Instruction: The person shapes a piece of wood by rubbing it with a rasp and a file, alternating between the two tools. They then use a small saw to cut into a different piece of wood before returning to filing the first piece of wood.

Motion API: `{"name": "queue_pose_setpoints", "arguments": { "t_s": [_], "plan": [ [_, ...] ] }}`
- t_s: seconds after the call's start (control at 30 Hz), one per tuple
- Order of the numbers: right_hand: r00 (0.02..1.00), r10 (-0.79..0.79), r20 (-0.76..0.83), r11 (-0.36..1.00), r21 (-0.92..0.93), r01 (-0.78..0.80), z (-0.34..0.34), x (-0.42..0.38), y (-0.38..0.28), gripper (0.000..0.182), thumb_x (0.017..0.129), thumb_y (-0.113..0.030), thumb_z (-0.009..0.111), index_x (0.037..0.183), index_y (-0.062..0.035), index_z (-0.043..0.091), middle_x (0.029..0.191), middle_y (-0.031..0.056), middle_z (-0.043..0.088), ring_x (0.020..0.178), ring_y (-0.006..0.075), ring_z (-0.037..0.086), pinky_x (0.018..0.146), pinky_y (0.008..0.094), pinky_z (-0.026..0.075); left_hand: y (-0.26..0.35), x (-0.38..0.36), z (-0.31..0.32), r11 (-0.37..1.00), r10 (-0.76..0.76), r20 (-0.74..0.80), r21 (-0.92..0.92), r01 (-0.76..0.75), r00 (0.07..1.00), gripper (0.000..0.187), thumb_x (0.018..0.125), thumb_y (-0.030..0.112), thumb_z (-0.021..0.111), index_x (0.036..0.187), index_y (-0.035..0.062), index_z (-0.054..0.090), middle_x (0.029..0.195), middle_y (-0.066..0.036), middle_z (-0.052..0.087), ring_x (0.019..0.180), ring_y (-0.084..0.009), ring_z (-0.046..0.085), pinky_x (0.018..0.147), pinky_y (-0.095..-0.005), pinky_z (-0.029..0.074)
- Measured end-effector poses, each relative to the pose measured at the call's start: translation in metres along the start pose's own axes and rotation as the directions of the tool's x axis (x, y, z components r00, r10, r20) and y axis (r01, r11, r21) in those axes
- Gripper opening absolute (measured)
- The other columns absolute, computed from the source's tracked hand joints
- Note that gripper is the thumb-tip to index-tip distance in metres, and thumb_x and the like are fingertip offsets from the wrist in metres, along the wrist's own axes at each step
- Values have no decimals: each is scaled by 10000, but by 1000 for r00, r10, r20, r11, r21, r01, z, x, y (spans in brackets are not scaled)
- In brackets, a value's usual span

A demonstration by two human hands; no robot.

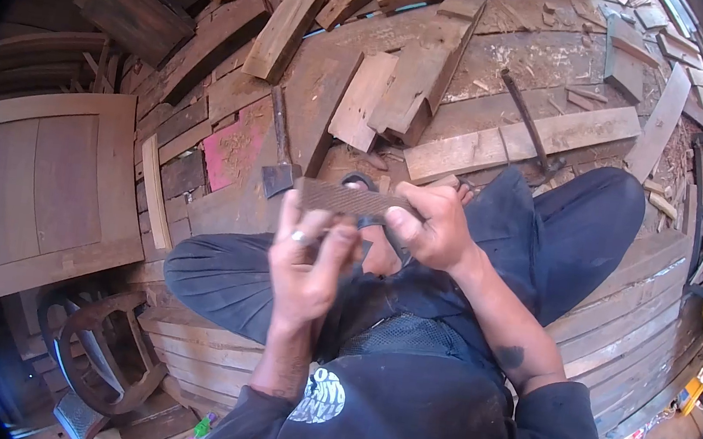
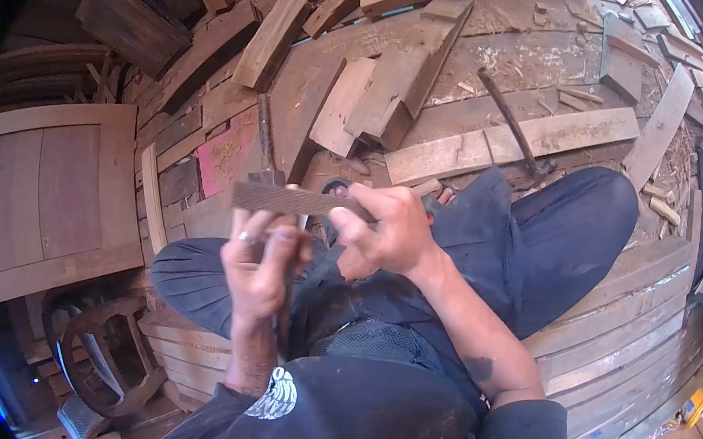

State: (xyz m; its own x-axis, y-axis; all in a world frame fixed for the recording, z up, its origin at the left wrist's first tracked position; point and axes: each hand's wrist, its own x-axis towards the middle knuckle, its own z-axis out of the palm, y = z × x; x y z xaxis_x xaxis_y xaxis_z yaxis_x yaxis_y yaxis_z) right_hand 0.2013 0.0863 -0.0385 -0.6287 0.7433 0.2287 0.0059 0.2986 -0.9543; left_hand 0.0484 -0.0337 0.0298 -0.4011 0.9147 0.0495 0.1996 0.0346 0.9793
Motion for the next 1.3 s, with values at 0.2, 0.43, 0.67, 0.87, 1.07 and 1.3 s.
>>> {"name": "queue_pose_setpoints", "arguments": {
  "t_s": [0.2, 0.43, 0.67, 0.87, 1.07, 1.3],
  "plan": [
    [988, -136, -70, 976, -181, 122, 0, 1, 14, 322, 968, -300, 671, 804, -31, 603, 632, 167, 605, 584, 351, 643, 562, 450, 498, 10, -4, -2, 983, 47, -71, -177, -58, 996, 289, 1003, -12, 658, 1286, -72, 662, 1216, -102, 549, 731, -140, 628, 574, -231, 466],
    [979, 190, -75, 957, 236, -168, -8, 4, 9, 408, 1017, -332, 578, 804, 14, 612, 639, 160, 601, 575, 306, 634, 575, 412, 478, 14, 10, -8, 996, 50, 15, -74, -49, 999, 340, 1084, 121, 573, 1369, -49, 645, 1167, -125, 571, 724, -168, 653, 557, -270, 500],
    [998, 43, 53, 989, 140, -50, 10, -4, 13, 386, 979, -328, 607, 816, 21, 626, 616, 187, 572, 587, 365, 649, 566, 424, 490, 15, 10, -5, 990, -60, -26, -133, 56, 998, 219, 1077, 77, 584, 1200, -72, 686, 1084, -138, 649, 788, -145, 659, 650, -271, 531],
    [996, -64, 54, 988, 141, 56, 4, 10, 0, 388, 954, -350, 626, 809, 10, 627, 649, 181, 610, 609, 343, 658, 574, 414, 499, 8, -3, -1, 979, -168, 66, -102, 174, 984, 235, 1093, 96, 556, 1226, -66, 664, 940, -102, 666, 759, -119, 628, 615, -248, 495],
    [994, -106, -9, 992, 66, 106, 12, -1, 19, 407, 932, -381, 642, 854, 18, 659, 686, 181, 644, 655, 343, 702, 594, 413, 530, -5, 5, 0, 999, -43, 68, -22, 44, 997, 331, 1113, 122, 525, 1372, -65, 611, 966, -93, 663, 717, -114, 601, 593, -239, 472],
    [999, -27, 21, 999, 29, 26, 5, -1, 28, 387, 911, -376, 653, 833, 3, 656, 690, 176, 626, 623, 349, 653, 574, 419, 505, -1, 6, -4, 994, -57, 49, -86, 61, 997, 334, 1104, 134, 558, 1377, -53, 603, 1015, -84, 648, 767, -109, 611, 601, -246, 472]
  ]
}}
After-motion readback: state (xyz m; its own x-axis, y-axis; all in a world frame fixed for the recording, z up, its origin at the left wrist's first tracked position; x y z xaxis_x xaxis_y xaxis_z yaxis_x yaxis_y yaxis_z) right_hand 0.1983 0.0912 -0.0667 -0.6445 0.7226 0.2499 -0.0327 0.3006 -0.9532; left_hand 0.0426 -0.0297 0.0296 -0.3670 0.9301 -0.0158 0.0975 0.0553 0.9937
